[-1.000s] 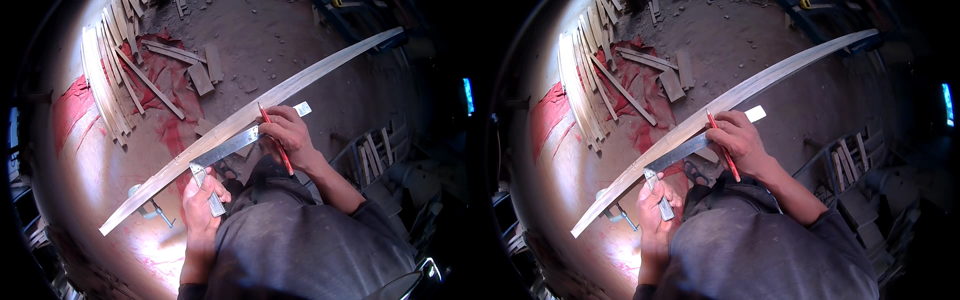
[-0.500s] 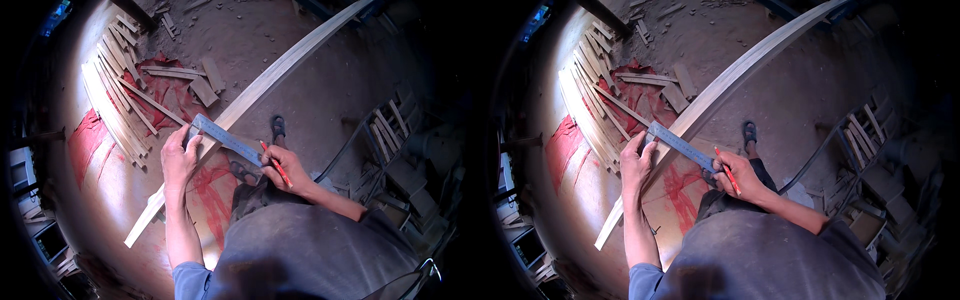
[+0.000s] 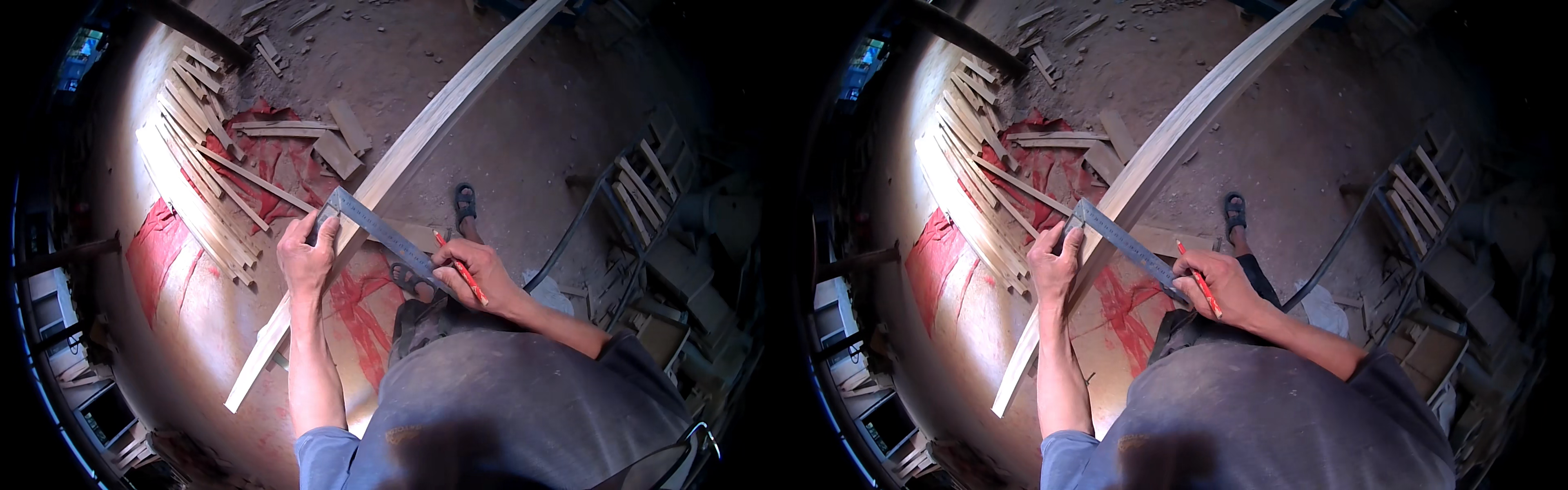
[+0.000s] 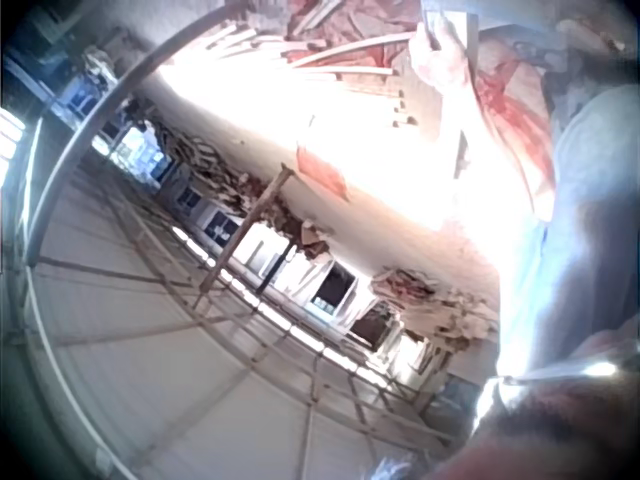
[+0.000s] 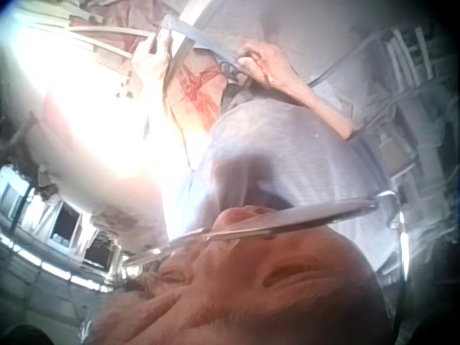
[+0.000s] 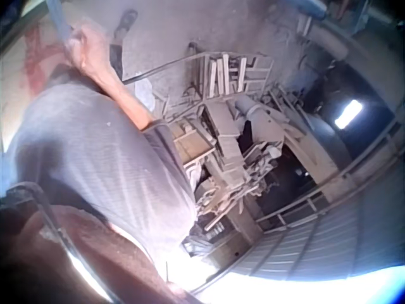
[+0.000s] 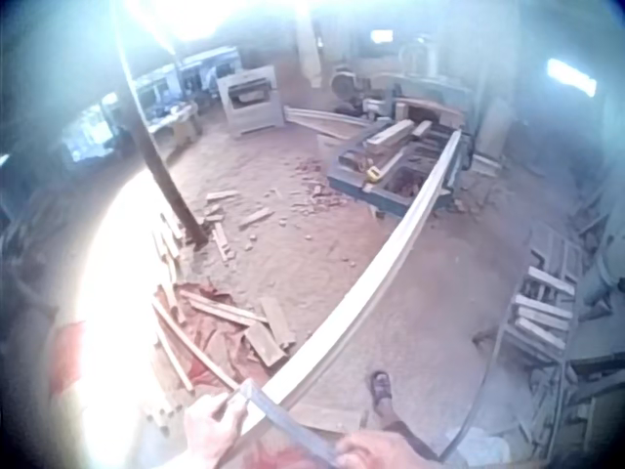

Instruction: The person measures lengths of wooden boards with a tape measure and marks them with a pencil, using a square to draw straight lines.

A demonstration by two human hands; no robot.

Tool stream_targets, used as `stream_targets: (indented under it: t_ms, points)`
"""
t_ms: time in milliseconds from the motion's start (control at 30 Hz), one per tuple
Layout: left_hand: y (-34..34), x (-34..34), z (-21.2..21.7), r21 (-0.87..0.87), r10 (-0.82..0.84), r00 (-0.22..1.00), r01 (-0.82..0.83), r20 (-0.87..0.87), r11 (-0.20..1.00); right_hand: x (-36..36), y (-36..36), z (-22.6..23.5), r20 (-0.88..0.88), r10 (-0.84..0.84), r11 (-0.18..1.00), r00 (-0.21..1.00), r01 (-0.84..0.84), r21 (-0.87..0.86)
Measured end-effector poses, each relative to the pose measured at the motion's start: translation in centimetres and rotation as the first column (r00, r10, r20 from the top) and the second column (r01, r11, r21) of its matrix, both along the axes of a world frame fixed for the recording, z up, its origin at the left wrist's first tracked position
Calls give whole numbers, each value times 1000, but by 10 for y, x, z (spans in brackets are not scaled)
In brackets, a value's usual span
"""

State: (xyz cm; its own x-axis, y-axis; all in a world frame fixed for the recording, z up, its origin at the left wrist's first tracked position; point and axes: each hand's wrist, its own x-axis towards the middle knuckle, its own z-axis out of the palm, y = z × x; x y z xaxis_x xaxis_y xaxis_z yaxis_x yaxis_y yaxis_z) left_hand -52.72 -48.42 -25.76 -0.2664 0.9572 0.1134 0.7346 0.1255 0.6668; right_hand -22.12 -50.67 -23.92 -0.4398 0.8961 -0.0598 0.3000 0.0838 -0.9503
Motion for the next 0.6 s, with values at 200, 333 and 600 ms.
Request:
stream_targets:
  t_ms: [200,333,600]
  points:
    - [-1,2,3,-21,-19,999,18,-32,1000,5,21,13,3,-3,980,1000,2,199]
    - [0,2,2,45,-32,996,35,-78,998,-6,35,19,-38,59,961,998,-47,272]
    - [0,2,0,44,-32,995,37,-94,998,-26,45,25,-86,-15,994,996,24,109]
